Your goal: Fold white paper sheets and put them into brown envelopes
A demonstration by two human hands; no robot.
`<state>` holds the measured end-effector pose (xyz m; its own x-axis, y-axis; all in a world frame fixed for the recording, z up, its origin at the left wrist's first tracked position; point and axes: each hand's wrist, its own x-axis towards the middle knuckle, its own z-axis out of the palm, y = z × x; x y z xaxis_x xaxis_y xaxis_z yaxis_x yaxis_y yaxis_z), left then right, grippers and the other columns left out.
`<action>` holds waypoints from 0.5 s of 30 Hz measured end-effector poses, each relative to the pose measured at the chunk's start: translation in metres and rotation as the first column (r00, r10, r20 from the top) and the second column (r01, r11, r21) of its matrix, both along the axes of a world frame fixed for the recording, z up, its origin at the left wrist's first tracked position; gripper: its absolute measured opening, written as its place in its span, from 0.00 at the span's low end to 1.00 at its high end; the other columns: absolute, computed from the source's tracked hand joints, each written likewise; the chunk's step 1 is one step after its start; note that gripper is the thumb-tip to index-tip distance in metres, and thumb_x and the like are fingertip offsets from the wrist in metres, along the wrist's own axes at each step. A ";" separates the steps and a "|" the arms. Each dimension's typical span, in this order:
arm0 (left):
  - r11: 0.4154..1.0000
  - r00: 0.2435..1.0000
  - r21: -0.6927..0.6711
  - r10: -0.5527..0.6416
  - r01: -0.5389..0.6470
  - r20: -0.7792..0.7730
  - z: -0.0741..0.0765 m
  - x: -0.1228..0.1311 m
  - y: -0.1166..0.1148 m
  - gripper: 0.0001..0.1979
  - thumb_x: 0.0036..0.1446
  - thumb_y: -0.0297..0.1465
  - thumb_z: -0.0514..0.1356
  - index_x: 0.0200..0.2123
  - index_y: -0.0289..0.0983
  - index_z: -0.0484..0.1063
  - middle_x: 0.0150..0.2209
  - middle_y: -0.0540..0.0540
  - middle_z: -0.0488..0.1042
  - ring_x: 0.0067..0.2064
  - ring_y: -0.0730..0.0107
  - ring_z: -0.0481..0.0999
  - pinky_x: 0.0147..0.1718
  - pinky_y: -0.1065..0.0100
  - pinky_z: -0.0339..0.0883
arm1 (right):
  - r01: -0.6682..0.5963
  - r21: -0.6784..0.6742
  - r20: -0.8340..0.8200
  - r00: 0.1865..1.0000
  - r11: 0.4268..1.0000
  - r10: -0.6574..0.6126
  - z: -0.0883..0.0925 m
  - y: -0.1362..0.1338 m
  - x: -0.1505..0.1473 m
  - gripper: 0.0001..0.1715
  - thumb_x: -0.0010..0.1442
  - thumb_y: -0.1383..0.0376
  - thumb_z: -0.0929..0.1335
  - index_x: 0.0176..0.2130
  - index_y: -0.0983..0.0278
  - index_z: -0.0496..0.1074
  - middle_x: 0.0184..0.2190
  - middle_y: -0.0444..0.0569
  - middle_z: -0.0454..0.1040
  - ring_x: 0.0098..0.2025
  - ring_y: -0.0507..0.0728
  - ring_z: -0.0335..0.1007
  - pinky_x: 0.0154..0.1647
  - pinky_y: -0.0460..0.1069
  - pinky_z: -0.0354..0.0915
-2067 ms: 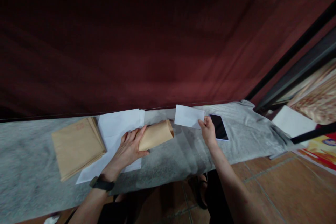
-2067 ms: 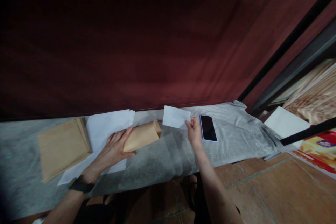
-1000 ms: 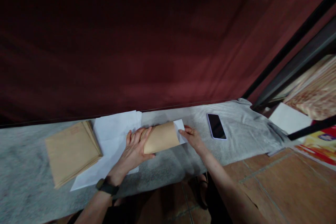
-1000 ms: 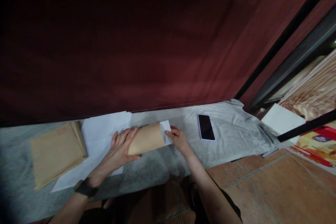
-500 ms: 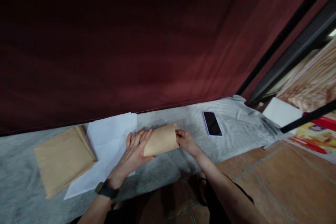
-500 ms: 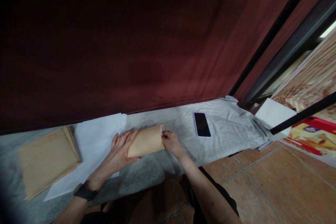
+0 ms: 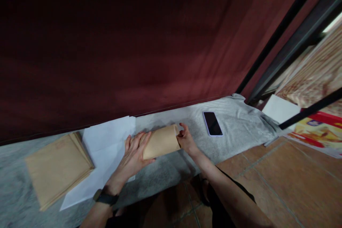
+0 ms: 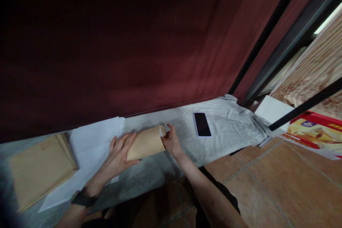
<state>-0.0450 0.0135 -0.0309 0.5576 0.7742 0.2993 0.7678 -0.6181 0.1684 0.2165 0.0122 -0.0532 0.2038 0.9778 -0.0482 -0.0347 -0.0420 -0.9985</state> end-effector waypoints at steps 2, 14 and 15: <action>1.000 1.000 0.017 0.014 -0.014 0.010 0.002 0.001 0.000 0.51 0.52 0.45 0.66 0.72 0.41 0.44 0.68 0.32 0.55 0.70 0.39 0.50 0.66 0.37 0.36 | -0.024 -0.099 -0.140 0.990 0.995 0.010 0.005 -0.001 0.001 0.21 0.45 0.60 0.71 0.41 0.60 0.71 0.22 0.38 0.71 0.24 0.53 0.68 0.26 0.46 0.64; 0.664 0.291 -0.734 0.681 0.144 0.672 0.003 0.061 -0.019 0.33 0.59 0.47 0.61 0.62 0.39 0.59 0.53 0.37 0.72 0.55 0.54 0.74 0.56 0.49 0.68 | 0.064 -0.103 -0.427 0.898 0.993 -0.102 0.012 -0.009 -0.011 0.20 0.42 0.62 0.68 0.39 0.61 0.70 0.39 0.50 0.79 0.41 0.61 0.77 0.38 0.52 0.72; 0.562 0.241 -0.765 0.732 0.315 0.637 0.002 0.067 -0.020 0.30 0.58 0.47 0.62 0.58 0.37 0.63 0.50 0.37 0.75 0.51 0.56 0.77 0.53 0.51 0.71 | 0.050 -0.091 -0.426 0.901 0.995 -0.085 0.013 -0.011 -0.016 0.20 0.42 0.62 0.68 0.39 0.61 0.70 0.39 0.50 0.79 0.41 0.61 0.77 0.38 0.52 0.72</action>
<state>0.0222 -0.0063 -0.0293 0.1036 0.9587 -0.2650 -0.1642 0.2793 0.9461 0.2002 0.0012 -0.0407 0.2120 0.9523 -0.2194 -0.4646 -0.0993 -0.8799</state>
